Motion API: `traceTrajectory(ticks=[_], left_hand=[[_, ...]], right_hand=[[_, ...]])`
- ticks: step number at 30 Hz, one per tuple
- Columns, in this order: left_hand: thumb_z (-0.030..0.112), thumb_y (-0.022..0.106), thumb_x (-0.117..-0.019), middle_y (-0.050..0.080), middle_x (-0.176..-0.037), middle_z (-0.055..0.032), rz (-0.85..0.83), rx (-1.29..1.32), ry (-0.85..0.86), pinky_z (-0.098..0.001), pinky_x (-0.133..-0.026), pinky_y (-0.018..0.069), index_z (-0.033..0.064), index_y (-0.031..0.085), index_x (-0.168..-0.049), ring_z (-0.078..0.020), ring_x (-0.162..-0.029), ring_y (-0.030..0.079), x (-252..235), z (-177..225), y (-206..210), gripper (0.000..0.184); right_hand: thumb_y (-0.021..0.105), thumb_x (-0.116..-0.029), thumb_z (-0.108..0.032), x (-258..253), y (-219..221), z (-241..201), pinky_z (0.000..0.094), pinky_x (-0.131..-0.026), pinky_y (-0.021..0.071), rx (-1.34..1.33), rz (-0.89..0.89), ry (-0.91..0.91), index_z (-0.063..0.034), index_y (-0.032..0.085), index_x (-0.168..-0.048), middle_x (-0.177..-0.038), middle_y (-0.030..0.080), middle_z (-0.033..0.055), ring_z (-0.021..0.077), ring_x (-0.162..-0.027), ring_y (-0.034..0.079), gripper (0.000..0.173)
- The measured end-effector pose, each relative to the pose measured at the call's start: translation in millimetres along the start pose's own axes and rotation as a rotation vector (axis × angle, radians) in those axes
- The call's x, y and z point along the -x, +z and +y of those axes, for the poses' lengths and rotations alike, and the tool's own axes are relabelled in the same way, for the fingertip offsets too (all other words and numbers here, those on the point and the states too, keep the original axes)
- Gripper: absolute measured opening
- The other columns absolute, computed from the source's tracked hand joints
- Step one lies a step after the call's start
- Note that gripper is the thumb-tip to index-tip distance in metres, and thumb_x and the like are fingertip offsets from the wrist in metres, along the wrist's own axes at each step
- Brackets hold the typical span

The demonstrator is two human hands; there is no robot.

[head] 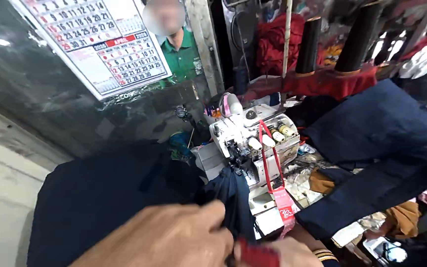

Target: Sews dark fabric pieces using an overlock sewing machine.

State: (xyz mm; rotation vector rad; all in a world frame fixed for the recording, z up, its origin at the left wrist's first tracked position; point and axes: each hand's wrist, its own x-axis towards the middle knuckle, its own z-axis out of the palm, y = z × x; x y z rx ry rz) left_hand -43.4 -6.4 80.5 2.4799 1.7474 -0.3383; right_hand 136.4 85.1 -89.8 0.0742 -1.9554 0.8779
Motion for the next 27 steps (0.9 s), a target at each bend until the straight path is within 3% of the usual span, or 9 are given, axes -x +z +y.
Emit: traceTrajectory(ticks=[4,7,9,11,14,17,19,23,27], left_hand=[[0.036,0.051,-0.1009,0.061,-0.090,-0.0043,0.269,-0.500,-0.004,-0.0394,-0.052,0.0455,0.0164,0.068,-0.083,-0.0242,-0.073,0.060,-17.1,-20.3,-27.7,0.031],[0.038,0.046,-0.1075,0.068,-0.118,-0.0032,0.054,-0.078,0.027,-0.0416,-0.066,0.0564,0.0139,0.070,-0.100,-0.0192,-0.092,0.069,-9.6,-26.4,-25.2,0.035],[0.036,0.047,-0.1089,0.069,-0.102,-0.0075,-0.140,0.217,0.022,-0.0467,-0.064,0.0564,0.0108,0.068,-0.109,-0.0231,-0.082,0.070,-9.6,-27.8,-10.8,0.033],[0.035,0.047,-0.1088,0.065,-0.083,-0.0083,-0.253,0.241,-0.045,-0.0490,-0.058,0.0513,0.0108,0.065,-0.104,-0.0256,-0.069,0.065,-12.2,-29.8,-9.5,0.030],[0.035,0.053,-0.1062,0.069,-0.084,-0.0042,-0.222,0.161,-0.164,-0.0455,-0.060,0.0543,0.0135,0.072,-0.104,-0.0204,-0.068,0.067,-8.9,-44.1,-28.8,0.029],[0.037,0.056,-0.1039,0.068,-0.083,0.0063,-0.142,0.296,-0.037,-0.0271,-0.056,0.0517,0.0165,0.074,-0.099,-0.0035,-0.064,0.060,-4.2,-67.7,-32.3,0.028],[0.030,0.058,-0.1029,0.068,-0.086,0.0005,-0.166,0.406,0.008,-0.0279,-0.060,0.0515,0.0086,0.074,-0.098,-0.0068,-0.069,0.061,-6.8,-65.0,-38.7,0.028],[0.011,0.063,-0.0945,0.069,-0.088,-0.0086,-0.188,0.508,-0.089,-0.0340,-0.070,0.0546,-0.0019,0.074,-0.093,-0.0165,-0.078,0.065,-14.9,-47.6,-46.2,0.017],[0.030,0.061,-0.1014,0.069,-0.090,0.0019,-0.115,0.580,0.121,-0.0212,-0.066,0.0530,0.0079,0.074,-0.096,-0.0032,-0.079,0.063,-9.3,-70.8,-27.2,0.026]], right_hand=[[0.073,-0.0956,-0.017,-1.0,13.6,72.0,0.0290,-0.070,0.0590,0.087,0.186,-0.011,-0.0040,0.069,-0.092,-0.084,0.069,0.0062,0.0129,-0.080,0.069,0.014],[0.072,-0.0962,-0.021,5.0,-10.3,79.4,0.0313,-0.064,0.0551,0.105,0.100,-0.012,-0.0068,0.068,-0.089,-0.078,0.066,0.0053,0.0149,-0.074,0.066,0.016],[0.068,-0.0985,-0.026,6.0,-25.0,83.5,0.0336,-0.066,0.0541,0.133,-0.029,-0.009,-0.0088,0.068,-0.090,-0.077,0.065,0.0045,0.0164,-0.074,0.065,0.020],[0.060,-0.1027,-0.038,4.0,-37.8,92.5,0.0404,-0.082,0.0526,0.219,-0.216,-0.004,-0.0118,0.068,-0.091,-0.076,0.064,0.0025,0.0180,-0.077,0.064,0.030],[0.048,-0.1051,-0.052,-1.7,-55.5,98.4,0.0486,-0.111,0.0433,0.300,-0.430,0.088,-0.0149,0.072,-0.104,-0.093,0.072,0.0011,0.0172,-0.099,0.069,0.044],[0.047,-0.1075,-0.046,-7.5,-69.4,100.4,0.0429,-0.088,0.0535,0.132,-0.458,0.186,-0.0129,0.071,-0.108,-0.098,0.071,0.0041,0.0181,-0.097,0.067,0.041],[0.050,-0.1089,-0.034,-7.5,-76.5,104.3,0.0348,-0.076,0.0582,-0.062,-0.395,0.241,-0.0109,0.073,-0.106,-0.093,0.071,0.0018,0.0118,-0.087,0.068,0.033],[0.054,-0.1064,-0.015,-1.9,-63.5,112.4,0.0334,-0.082,0.0661,-0.159,-0.133,0.296,-0.0093,0.069,-0.126,-0.119,0.074,0.0026,0.0128,-0.096,0.074,0.025],[0.063,-0.1010,-0.023,-42.9,-32.3,96.1,0.0288,-0.065,0.0572,0.073,-0.239,0.171,-0.0142,0.061,-0.139,-0.119,0.071,0.0003,0.0062,-0.071,0.063,0.039]])
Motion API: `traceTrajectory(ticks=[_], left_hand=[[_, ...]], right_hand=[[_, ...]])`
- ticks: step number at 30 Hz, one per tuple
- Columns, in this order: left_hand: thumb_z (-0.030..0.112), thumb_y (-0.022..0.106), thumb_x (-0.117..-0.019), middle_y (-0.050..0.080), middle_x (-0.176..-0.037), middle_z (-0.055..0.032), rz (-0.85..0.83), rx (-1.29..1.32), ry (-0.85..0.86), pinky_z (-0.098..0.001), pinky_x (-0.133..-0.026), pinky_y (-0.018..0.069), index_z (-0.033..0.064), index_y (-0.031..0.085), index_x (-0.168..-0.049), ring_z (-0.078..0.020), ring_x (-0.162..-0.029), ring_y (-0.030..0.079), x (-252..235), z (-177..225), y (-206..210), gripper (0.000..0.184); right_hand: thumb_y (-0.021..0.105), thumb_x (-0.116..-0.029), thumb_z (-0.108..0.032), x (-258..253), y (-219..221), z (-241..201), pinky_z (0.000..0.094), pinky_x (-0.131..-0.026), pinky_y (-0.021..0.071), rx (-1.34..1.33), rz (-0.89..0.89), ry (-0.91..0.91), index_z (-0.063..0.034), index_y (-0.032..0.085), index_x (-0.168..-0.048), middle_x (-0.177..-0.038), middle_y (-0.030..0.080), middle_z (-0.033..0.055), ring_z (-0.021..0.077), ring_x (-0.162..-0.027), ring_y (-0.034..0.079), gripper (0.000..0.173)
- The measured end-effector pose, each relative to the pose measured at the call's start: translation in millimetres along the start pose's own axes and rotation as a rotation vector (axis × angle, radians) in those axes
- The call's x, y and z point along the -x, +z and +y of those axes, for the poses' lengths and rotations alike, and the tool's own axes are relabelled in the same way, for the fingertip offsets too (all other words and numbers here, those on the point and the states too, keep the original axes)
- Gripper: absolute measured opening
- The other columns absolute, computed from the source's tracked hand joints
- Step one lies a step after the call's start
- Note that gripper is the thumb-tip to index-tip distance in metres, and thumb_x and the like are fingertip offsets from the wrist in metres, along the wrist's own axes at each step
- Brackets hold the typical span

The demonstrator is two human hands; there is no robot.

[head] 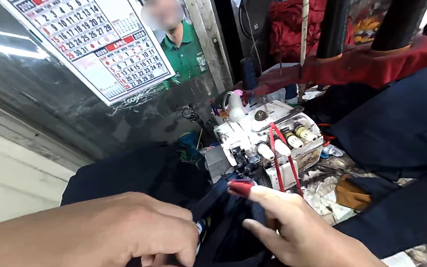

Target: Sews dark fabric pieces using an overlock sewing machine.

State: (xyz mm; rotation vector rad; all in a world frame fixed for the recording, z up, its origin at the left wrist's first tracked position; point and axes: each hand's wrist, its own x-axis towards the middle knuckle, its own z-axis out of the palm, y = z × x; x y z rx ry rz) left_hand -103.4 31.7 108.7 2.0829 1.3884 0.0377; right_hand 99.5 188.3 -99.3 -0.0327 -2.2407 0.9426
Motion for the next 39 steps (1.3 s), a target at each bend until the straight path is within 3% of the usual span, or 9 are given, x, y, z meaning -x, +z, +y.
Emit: traceTrajectory(ticks=[5,9,17,20,25,28,32,36,39], left_hand=[[0.011,0.058,-0.0947,0.069,-0.085,-0.0101,0.172,-0.025,-0.115,-0.0309,-0.069,0.0531,-0.0034,0.072,-0.087,-0.0139,-0.076,0.064,11.6,11.5,7.1,0.022],[0.042,0.060,-0.1027,0.069,-0.087,0.0141,0.210,-0.076,0.047,-0.0150,-0.061,0.0540,0.0220,0.075,-0.096,0.0039,-0.074,0.063,29.6,-48.7,8.9,0.026],[0.054,0.051,-0.1031,0.062,-0.066,0.0190,0.254,-0.389,-0.165,-0.0179,-0.045,0.0504,0.0315,0.068,-0.088,0.0054,-0.055,0.059,15.9,-27.8,-17.3,0.032],[0.052,0.055,-0.1022,0.061,-0.062,0.0177,0.161,-0.424,-0.253,-0.0209,-0.039,0.0513,0.0321,0.067,-0.094,0.0039,-0.048,0.058,-2.0,-20.8,-31.1,0.025],[0.057,0.053,-0.1010,0.061,-0.073,0.0079,-0.101,-0.688,-0.718,-0.0369,-0.061,0.0544,0.0260,0.065,-0.100,-0.0092,-0.067,0.063,-50.0,-23.3,-44.4,0.034],[0.062,0.049,-0.1003,0.060,-0.071,0.0101,-0.056,-0.669,-0.627,-0.0344,-0.057,0.0536,0.0279,0.065,-0.094,-0.0067,-0.064,0.061,-40.9,-28.1,-47.0,0.038],[0.055,0.054,-0.0992,0.058,-0.062,0.0194,0.142,-0.415,-0.230,-0.0202,-0.041,0.0442,0.0325,0.070,-0.087,0.0057,-0.051,0.054,-11.2,-31.4,-20.4,0.030],[0.057,0.054,-0.1008,0.056,-0.060,0.0162,0.073,-0.476,-0.323,-0.0254,-0.039,0.0457,0.0312,0.066,-0.089,0.0016,-0.048,0.054,-19.2,-56.2,-32.0,0.031],[0.059,0.052,-0.0995,0.054,-0.061,0.0125,0.112,-0.715,-0.351,-0.0334,-0.043,0.0483,0.0284,0.065,-0.086,-0.0042,-0.051,0.055,-25.4,-65.0,-66.1,0.036]], right_hand=[[0.066,-0.1003,-0.025,-21.6,-8.3,-4.0,0.0259,-0.067,0.0566,-0.036,-0.122,-0.090,-0.0142,0.066,-0.123,-0.101,0.072,-0.0048,0.0041,-0.074,0.063,0.025],[0.073,-0.0967,-0.028,-9.4,-26.0,10.5,0.0213,-0.060,0.0576,-0.173,-0.162,0.016,-0.0155,0.067,-0.128,-0.097,0.075,-0.0059,0.0018,-0.068,0.065,0.034],[0.067,-0.0991,-0.038,45.7,-39.1,-6.1,0.0409,-0.093,0.0485,0.200,-0.061,-0.129,-0.0132,0.069,-0.090,-0.079,0.068,0.0002,0.0196,-0.097,0.065,0.027],[0.068,-0.0984,-0.035,55.8,-25.1,1.7,0.0366,-0.081,0.0480,0.269,0.055,0.003,-0.0146,0.071,-0.091,-0.076,0.065,-0.0011,0.0153,-0.082,0.062,0.022],[0.058,-0.1041,-0.038,40.5,-25.0,13.8,0.0290,-0.069,0.0522,-0.130,-0.142,0.227,-0.0137,0.072,-0.096,-0.084,0.065,-0.0010,0.0076,-0.078,0.062,0.029],[0.061,-0.1038,-0.034,42.3,-35.4,0.8,0.0311,-0.069,0.0499,-0.248,-0.170,0.214,-0.0092,0.070,-0.094,-0.090,0.063,0.0047,0.0122,-0.082,0.061,0.029],[0.066,-0.0986,-0.028,72.3,-34.0,-10.9,0.0511,-0.111,0.0447,-0.250,-0.081,0.304,-0.0045,0.074,-0.095,-0.144,0.054,0.0237,0.0327,-0.136,0.050,0.025],[0.065,-0.1021,-0.023,80.4,-12.6,14.0,0.0371,-0.072,0.0577,-0.397,-0.067,0.371,-0.0027,0.072,-0.100,-0.098,0.069,0.0118,0.0187,-0.085,0.067,0.022],[0.061,-0.1046,-0.022,45.6,-13.4,31.2,0.0372,-0.070,0.0654,-0.625,-0.144,0.388,-0.0055,0.070,-0.110,-0.094,0.075,0.0048,0.0170,-0.079,0.074,0.019]])
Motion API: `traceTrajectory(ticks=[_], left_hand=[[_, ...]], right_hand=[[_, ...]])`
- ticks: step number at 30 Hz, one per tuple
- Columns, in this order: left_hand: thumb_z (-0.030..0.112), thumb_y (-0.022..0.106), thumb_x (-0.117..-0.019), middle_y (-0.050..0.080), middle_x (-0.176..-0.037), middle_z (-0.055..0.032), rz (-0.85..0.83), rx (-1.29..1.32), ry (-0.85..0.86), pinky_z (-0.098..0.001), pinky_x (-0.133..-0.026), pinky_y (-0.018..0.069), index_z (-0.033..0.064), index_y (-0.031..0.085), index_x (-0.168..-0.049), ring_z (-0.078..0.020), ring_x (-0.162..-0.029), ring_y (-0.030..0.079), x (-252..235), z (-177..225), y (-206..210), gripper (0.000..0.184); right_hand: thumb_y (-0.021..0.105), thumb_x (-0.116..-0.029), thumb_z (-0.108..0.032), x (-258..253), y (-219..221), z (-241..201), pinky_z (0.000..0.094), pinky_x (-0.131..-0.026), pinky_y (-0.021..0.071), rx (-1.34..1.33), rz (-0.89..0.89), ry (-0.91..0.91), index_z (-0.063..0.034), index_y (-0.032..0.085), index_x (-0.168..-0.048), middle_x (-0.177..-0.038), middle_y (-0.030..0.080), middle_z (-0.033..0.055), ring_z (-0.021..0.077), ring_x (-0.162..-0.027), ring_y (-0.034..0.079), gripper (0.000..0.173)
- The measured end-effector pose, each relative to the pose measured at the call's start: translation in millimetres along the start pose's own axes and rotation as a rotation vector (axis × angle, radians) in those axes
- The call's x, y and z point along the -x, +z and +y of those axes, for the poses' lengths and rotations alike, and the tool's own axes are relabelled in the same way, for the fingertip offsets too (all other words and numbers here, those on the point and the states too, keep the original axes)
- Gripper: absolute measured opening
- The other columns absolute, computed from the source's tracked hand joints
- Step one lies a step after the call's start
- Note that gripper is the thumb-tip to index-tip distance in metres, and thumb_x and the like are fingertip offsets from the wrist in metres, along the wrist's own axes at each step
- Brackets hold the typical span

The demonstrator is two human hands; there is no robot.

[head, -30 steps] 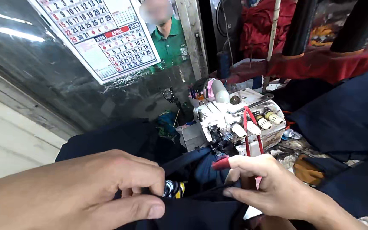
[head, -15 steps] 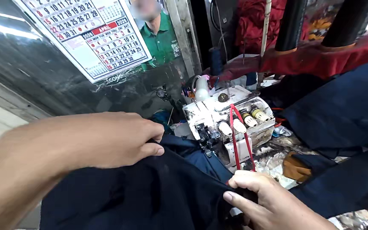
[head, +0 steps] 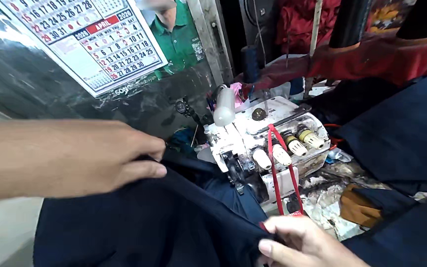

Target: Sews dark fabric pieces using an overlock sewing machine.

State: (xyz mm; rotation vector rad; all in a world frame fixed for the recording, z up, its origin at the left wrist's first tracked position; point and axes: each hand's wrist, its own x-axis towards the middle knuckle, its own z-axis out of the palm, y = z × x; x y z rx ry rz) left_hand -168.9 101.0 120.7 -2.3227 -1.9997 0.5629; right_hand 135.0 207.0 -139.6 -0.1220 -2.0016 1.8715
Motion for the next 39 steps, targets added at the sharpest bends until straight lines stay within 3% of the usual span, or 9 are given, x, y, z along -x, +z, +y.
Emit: traceTrajectory(ticks=[4,7,11,14,17,22,25,34,39], left_hand=[[0.038,0.065,-0.0959,0.056,-0.062,0.0074,-0.039,0.052,-0.122,-0.0345,-0.053,0.0452,0.0198,0.062,-0.078,-0.0077,-0.058,0.058,16.4,19.3,-44.5,0.026],[0.058,0.061,-0.0925,0.049,-0.052,0.0169,0.187,0.097,-0.008,-0.0219,-0.039,0.0342,0.0318,0.063,-0.069,0.0045,-0.044,0.046,32.7,14.7,-9.0,0.035],[0.064,0.052,-0.0979,0.052,-0.057,0.0115,-0.076,-0.043,-0.114,-0.0329,-0.045,0.0462,0.0283,0.063,-0.077,-0.0048,-0.051,0.055,13.6,18.4,-7.1,0.043],[0.052,0.057,-0.0990,0.052,-0.060,0.0081,-0.077,0.039,-0.135,-0.0370,-0.050,0.0440,0.0225,0.062,-0.076,-0.0095,-0.056,0.056,12.3,11.6,-18.0,0.038],[0.058,0.061,-0.0932,0.052,-0.055,0.0163,0.180,0.111,-0.006,-0.0232,-0.040,0.0385,0.0316,0.061,-0.070,0.0014,-0.047,0.050,19.6,6.8,-6.1,0.035],[0.052,0.062,-0.0984,0.056,-0.061,0.0123,-0.083,0.139,-0.090,-0.0249,-0.046,0.0420,0.0261,0.065,-0.080,-0.0014,-0.053,0.053,14.2,18.6,-23.7,0.032],[0.061,0.064,-0.0917,0.055,-0.058,0.0176,0.098,0.214,-0.018,-0.0204,-0.038,0.0408,0.0335,0.066,-0.077,0.0040,-0.047,0.051,16.7,10.9,-4.7,0.031],[0.050,0.065,-0.0977,0.059,-0.060,0.0105,-0.118,0.325,-0.114,-0.0243,-0.041,0.0466,0.0268,0.068,-0.086,-0.0027,-0.048,0.056,-1.2,38.5,-16.9,0.026],[0.053,0.063,-0.0968,0.061,-0.060,0.0138,0.030,0.484,0.031,-0.0218,-0.035,0.0484,0.0297,0.069,-0.084,0.0000,-0.046,0.057,-7.0,42.3,16.2,0.027]], right_hand=[[0.064,-0.1031,-0.021,-39.0,-23.9,1.4,0.0353,-0.067,0.0647,-0.157,-0.198,-0.025,-0.0033,0.069,-0.111,-0.094,0.074,0.0077,0.0184,-0.079,0.074,0.020],[0.066,-0.1021,-0.021,-46.9,-33.5,5.0,0.0297,-0.065,0.0604,-0.109,-0.277,-0.046,-0.0039,0.070,-0.106,-0.084,0.071,0.0045,0.0132,-0.072,0.069,0.018],[0.067,-0.1013,-0.022,-44.9,-35.9,10.7,0.0269,-0.067,0.0574,-0.079,-0.273,-0.065,-0.0035,0.072,-0.102,-0.082,0.070,0.0032,0.0103,-0.072,0.066,0.019],[0.066,-0.1017,-0.022,-46.2,-35.4,10.0,0.0241,-0.064,0.0541,-0.068,-0.268,-0.072,-0.0047,0.071,-0.101,-0.080,0.069,0.0015,0.0074,-0.070,0.064,0.018],[0.067,-0.1013,-0.021,-47.3,-34.6,10.1,0.0257,-0.066,0.0566,-0.069,-0.263,-0.067,-0.0040,0.072,-0.104,-0.083,0.071,0.0028,0.0087,-0.073,0.066,0.018],[0.066,-0.1018,-0.020,-45.5,-31.2,8.9,0.0279,-0.069,0.0603,-0.078,-0.236,-0.050,-0.0034,0.071,-0.102,-0.083,0.071,0.0034,0.0111,-0.074,0.069,0.018],[0.066,-0.1019,-0.021,-46.1,-30.6,10.1,0.0294,-0.069,0.0614,-0.085,-0.241,-0.044,-0.0035,0.071,-0.103,-0.083,0.072,0.0041,0.0127,-0.074,0.070,0.019],[0.065,-0.1025,-0.020,-45.6,-30.9,11.5,0.0289,-0.068,0.0613,-0.088,-0.235,-0.041,-0.0028,0.071,-0.105,-0.085,0.073,0.0052,0.0134,-0.074,0.071,0.018],[0.065,-0.1025,-0.019,-44.6,-33.0,10.2,0.0323,-0.071,0.0643,-0.110,-0.239,-0.013,-0.0031,0.070,-0.109,-0.091,0.075,0.0068,0.0166,-0.079,0.074,0.018]])
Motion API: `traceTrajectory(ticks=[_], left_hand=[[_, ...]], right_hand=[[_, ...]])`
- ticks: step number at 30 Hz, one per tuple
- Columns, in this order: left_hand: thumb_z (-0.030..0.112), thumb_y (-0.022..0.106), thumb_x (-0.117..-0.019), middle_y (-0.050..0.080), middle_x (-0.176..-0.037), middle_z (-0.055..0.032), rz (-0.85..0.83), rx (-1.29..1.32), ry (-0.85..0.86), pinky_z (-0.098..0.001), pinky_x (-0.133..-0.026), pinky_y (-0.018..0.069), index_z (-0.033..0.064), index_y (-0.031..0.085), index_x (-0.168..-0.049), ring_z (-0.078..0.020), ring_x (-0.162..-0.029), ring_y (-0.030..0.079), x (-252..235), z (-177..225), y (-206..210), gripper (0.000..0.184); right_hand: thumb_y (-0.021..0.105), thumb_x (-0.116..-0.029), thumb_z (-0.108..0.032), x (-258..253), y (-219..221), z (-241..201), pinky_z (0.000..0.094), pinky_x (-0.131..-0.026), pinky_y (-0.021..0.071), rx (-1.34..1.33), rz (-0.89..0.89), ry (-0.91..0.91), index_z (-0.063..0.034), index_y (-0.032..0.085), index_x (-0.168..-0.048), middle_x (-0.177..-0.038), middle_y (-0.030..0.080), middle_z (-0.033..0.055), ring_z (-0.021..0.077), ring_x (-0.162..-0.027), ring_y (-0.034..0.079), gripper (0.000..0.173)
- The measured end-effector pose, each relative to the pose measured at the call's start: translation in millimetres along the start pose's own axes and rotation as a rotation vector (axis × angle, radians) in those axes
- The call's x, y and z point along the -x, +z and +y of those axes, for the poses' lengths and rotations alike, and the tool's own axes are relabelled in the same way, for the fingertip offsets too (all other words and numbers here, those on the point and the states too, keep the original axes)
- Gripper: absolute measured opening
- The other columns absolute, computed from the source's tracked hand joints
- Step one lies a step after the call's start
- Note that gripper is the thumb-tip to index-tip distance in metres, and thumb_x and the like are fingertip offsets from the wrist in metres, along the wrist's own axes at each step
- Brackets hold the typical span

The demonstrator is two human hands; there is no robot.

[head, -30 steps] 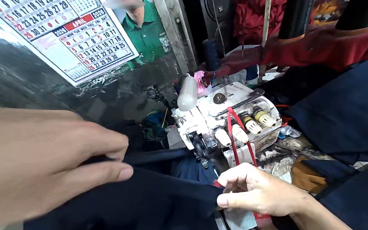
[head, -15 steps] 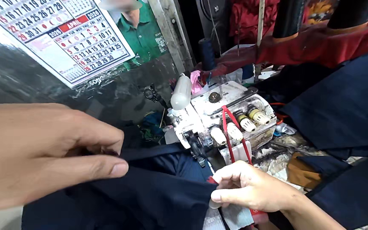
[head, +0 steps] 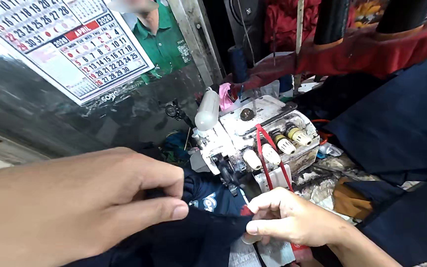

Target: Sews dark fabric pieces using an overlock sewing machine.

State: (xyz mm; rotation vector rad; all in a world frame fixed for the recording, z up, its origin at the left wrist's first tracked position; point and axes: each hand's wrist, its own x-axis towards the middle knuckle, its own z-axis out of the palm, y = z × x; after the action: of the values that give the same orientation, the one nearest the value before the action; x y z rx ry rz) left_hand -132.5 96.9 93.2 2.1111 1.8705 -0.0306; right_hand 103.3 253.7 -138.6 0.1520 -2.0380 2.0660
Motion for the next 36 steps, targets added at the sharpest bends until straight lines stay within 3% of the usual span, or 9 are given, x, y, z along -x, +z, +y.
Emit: traceTrajectory(ticks=[8,14,18,20,22,24,28,33,36], left_hand=[[0.055,0.056,-0.1006,0.058,-0.060,0.0139,-0.076,-0.011,0.013,-0.0197,-0.035,0.0460,0.0298,0.067,-0.082,0.0011,-0.045,0.054,-21.9,-0.9,17.8,0.033],[0.057,0.057,-0.0990,0.062,-0.067,0.0072,-0.015,0.157,-0.229,-0.0257,-0.041,0.0504,0.0265,0.068,-0.083,-0.0071,-0.050,0.058,-0.6,-46.1,55.0,0.036],[0.055,0.053,-0.1015,0.069,-0.108,0.0059,0.186,0.239,-0.193,-0.0296,-0.063,0.0625,0.0242,0.073,-0.099,-0.0086,-0.078,0.069,26.1,-91.4,101.1,0.037],[0.053,0.053,-0.1026,0.072,-0.102,0.0063,0.217,0.299,-0.191,-0.0331,-0.065,0.0663,0.0231,0.073,-0.102,-0.0112,-0.080,0.073,40.2,-82.8,96.8,0.036],[0.057,0.052,-0.1022,0.068,-0.072,0.0071,0.138,0.248,-0.261,-0.0315,-0.051,0.0603,0.0219,0.069,-0.093,-0.0088,-0.058,0.067,53.0,-56.3,76.4,0.040],[0.051,0.051,-0.1051,0.059,-0.062,-0.0006,-0.056,0.200,-0.271,-0.0364,-0.045,0.0512,0.0140,0.068,-0.094,-0.0139,-0.049,0.058,56.9,-27.2,60.0,0.043],[0.041,0.047,-0.1085,0.060,-0.071,0.0002,-0.030,0.211,-0.009,-0.0369,-0.054,0.0483,0.0150,0.069,-0.101,-0.0128,-0.060,0.057,29.5,-14.0,107.4,0.035],[0.045,0.057,-0.1029,0.066,-0.091,0.0090,0.294,0.296,0.032,-0.0218,-0.065,0.0507,0.0226,0.075,-0.100,-0.0012,-0.076,0.059,16.8,-24.6,145.7,0.029],[0.043,0.064,-0.1002,0.072,-0.103,0.0092,0.356,0.456,0.082,-0.0307,-0.087,0.0536,0.0225,0.077,-0.100,-0.0071,-0.100,0.064,24.0,-31.5,158.5,0.024]], right_hand=[[0.062,-0.1039,-0.017,4.2,-0.7,-6.7,0.0337,-0.066,0.0655,-0.064,-0.017,0.075,-0.0035,0.069,-0.117,-0.100,0.077,0.0089,0.0200,-0.080,0.076,0.020],[0.061,-0.1050,-0.023,1.4,14.3,-11.6,0.0354,-0.060,0.0660,0.085,0.067,0.131,-0.0109,0.066,-0.125,-0.100,0.076,0.0040,0.0179,-0.073,0.075,0.024],[0.061,-0.1027,-0.031,-14.9,37.0,-16.1,0.0387,-0.071,0.0640,0.483,0.036,0.198,-0.0184,0.041,-0.155,-0.100,0.075,0.0036,0.0154,-0.077,0.074,0.058],[0.059,-0.1022,-0.037,-24.7,44.2,-20.4,0.0489,-0.079,0.0583,0.623,-0.049,0.287,-0.0201,0.025,-0.163,-0.097,0.072,0.0084,0.0243,-0.084,0.071,0.072],[0.060,-0.1018,-0.039,-29.3,50.6,-19.7,0.0538,-0.088,0.0557,0.653,-0.091,0.273,-0.0223,0.030,-0.160,-0.107,0.071,0.0094,0.0271,-0.097,0.070,0.068],[0.061,-0.1019,-0.035,-20.9,57.4,-9.1,0.0472,-0.089,0.0591,0.580,-0.046,0.149,-0.0217,0.045,-0.151,-0.111,0.074,0.0037,0.0191,-0.098,0.073,0.053],[0.063,-0.1015,-0.027,20.5,41.5,2.9,0.0332,-0.063,0.0644,0.414,0.490,0.066,-0.0125,0.073,-0.105,-0.093,0.074,-0.0009,0.0112,-0.073,0.072,0.018],[0.062,-0.1029,-0.031,38.0,48.8,-3.3,0.0363,-0.060,0.0658,0.287,0.616,0.104,-0.0140,0.075,-0.105,-0.094,0.075,-0.0009,0.0160,-0.075,0.074,0.022],[0.066,-0.1010,-0.024,35.3,59.0,-4.6,0.0401,-0.051,0.0644,0.140,0.820,0.048,-0.0049,0.071,-0.096,-0.084,0.074,0.0103,0.0253,-0.063,0.073,0.020]])
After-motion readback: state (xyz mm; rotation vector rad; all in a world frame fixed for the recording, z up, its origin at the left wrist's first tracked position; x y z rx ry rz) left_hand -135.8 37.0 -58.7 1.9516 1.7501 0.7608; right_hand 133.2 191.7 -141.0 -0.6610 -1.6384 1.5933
